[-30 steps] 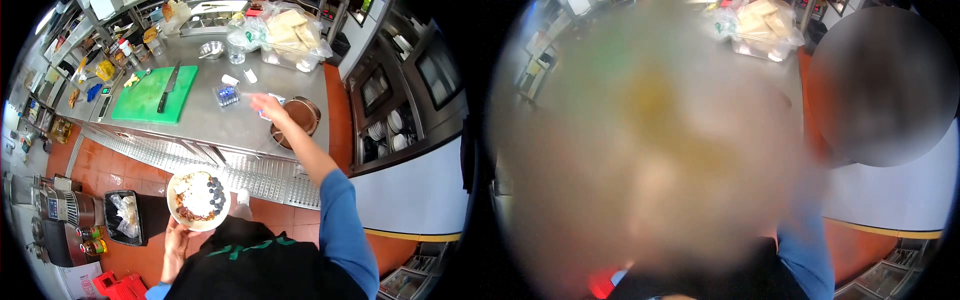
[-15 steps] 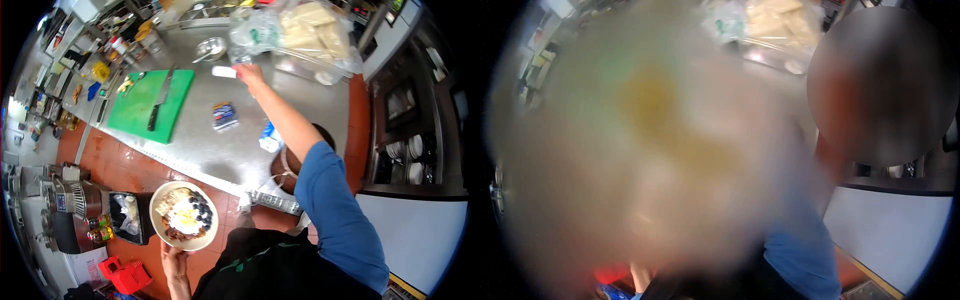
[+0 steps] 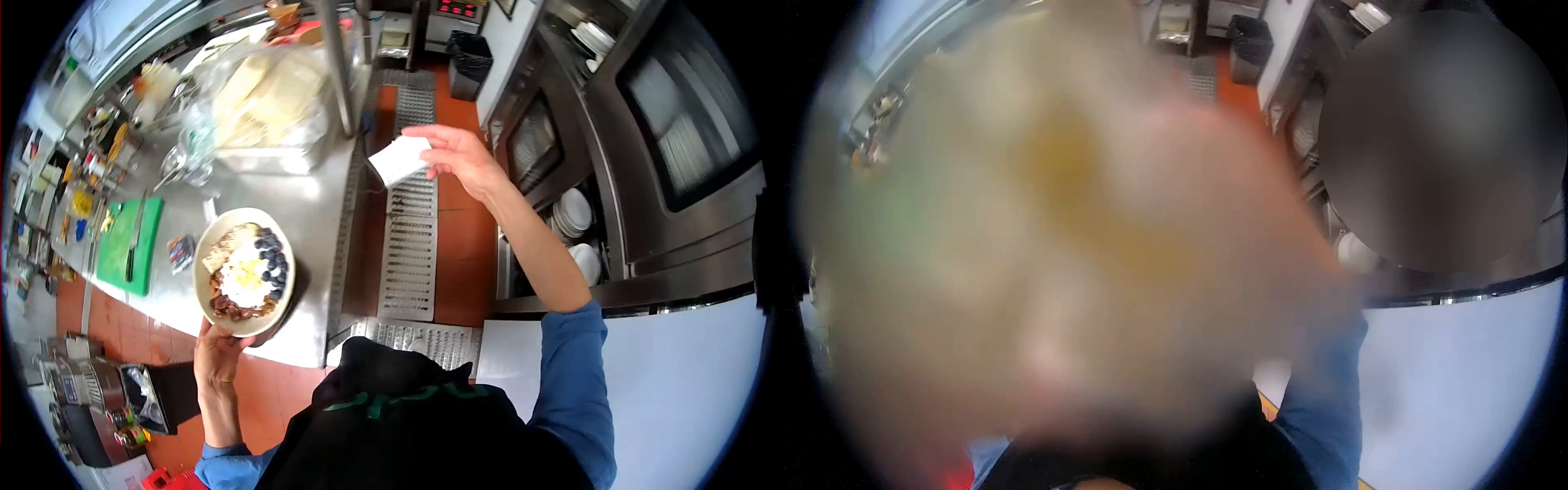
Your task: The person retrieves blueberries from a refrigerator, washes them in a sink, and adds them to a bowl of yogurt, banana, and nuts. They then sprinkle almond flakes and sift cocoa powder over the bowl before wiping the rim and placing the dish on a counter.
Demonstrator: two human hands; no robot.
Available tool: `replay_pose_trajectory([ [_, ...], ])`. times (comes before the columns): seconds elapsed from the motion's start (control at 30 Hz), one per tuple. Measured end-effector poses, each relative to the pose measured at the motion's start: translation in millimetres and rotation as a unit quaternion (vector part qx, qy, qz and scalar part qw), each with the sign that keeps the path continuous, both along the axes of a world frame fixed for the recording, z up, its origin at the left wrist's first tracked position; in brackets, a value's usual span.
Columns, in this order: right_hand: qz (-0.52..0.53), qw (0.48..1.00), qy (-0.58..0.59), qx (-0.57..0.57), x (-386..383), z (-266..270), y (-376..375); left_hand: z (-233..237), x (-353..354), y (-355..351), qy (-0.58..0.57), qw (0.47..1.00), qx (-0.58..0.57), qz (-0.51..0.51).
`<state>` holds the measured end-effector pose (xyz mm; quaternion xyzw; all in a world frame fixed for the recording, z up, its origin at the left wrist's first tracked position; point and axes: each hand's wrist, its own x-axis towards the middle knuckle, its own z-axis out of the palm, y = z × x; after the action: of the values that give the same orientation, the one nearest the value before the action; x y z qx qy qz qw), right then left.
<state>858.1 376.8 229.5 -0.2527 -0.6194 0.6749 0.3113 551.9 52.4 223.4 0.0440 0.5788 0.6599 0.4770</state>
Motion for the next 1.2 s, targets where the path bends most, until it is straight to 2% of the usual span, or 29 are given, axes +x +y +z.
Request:
replay_pose_trajectory([
  [0.1, -0.031, 0.999, -0.002, -0.017, 54, -23, 40, -4, 54, 73, -0.015, 0.996, 0.011, -0.092],
  [0.2, -0.049, 0.996, 0.005, -0.07, 67, -48, 87, -18, 84, 146, -0.067, 0.988, 0.017, -0.136],
  [0.23, -0.067, 0.997, -0.013, -0.037, 76, -65, 113, -37, 87, 170, -0.084, 0.981, 0.014, -0.176],
  [0.27, -0.085, 0.996, -0.03, 0.001, 84, -76, 141, -48, 102, 198, -0.073, 0.984, -0.005, -0.163],
  [0.4, -0.162, 0.982, -0.095, -0.01, 138, -114, 231, -78, 146, 328, -0.057, 0.973, -0.002, -0.225],
  [0.47, -0.219, 0.971, -0.082, -0.052, 176, -153, 263, -72, 166, 399, -0.047, 0.962, -0.017, -0.269],
  [0.53, -0.246, 0.956, -0.108, -0.118, 218, -211, 278, -70, 176, 459, -0.09, 0.958, -0.005, -0.272],
  [0.57, -0.272, 0.93, -0.107, -0.222, 227, -222, 278, -75, 178, 488, -0.082, 0.953, -0.007, -0.293],
  [0.6, -0.271, 0.929, -0.109, -0.227, 231, -242, 290, -76, 177, 528, -0.054, 0.946, -0.003, -0.319],
  [0.67, -0.317, 0.887, -0.118, -0.313, 251, -261, 303, -73, 194, 601, -0.05, 0.942, -0.033, -0.332],
  [0.73, -0.361, 0.864, -0.063, -0.345, 276, -291, 333, -88, 209, 676, -0.047, 0.933, -0.026, -0.355],
  [0.77, -0.381, 0.846, -0.107, -0.358, 284, -293, 355, -88, 221, 713, -0.038, 0.94, -0.028, -0.338],
  [0.87, -0.392, 0.831, -0.135, -0.371, 307, -308, 452, -109, 238, 821, -0.038, 0.94, -0.012, -0.338],
  [0.93, -0.375, 0.849, -0.126, -0.35, 314, -320, 535, -115, 242, 884, -0.047, 0.95, 0.006, -0.308],
  [1.0, -0.345, 0.874, -0.11, -0.323, 314, -329, 644, -114, 240, 943, -0.059, 0.957, 0.01, -0.283],
  [1.03, -0.32, 0.896, -0.135, -0.277, 306, -335, 703, -111, 237, 969, -0.053, 0.962, 0.007, -0.267],
  [1.07, -0.315, 0.919, -0.149, -0.184, 295, -331, 803, -112, 234, 1023, -0.037, 0.966, 0.042, -0.254],
  [1.13, -0.235, 0.964, -0.066, -0.111, 256, -300, 907, -113, 214, 1042, -0.034, 0.976, 0.074, -0.202],
  [1.2, -0.181, 0.98, -0.079, -0.04, 187, -235, 972, -105, 186, 1054, 0.003, 0.986, 0.078, -0.15],
])
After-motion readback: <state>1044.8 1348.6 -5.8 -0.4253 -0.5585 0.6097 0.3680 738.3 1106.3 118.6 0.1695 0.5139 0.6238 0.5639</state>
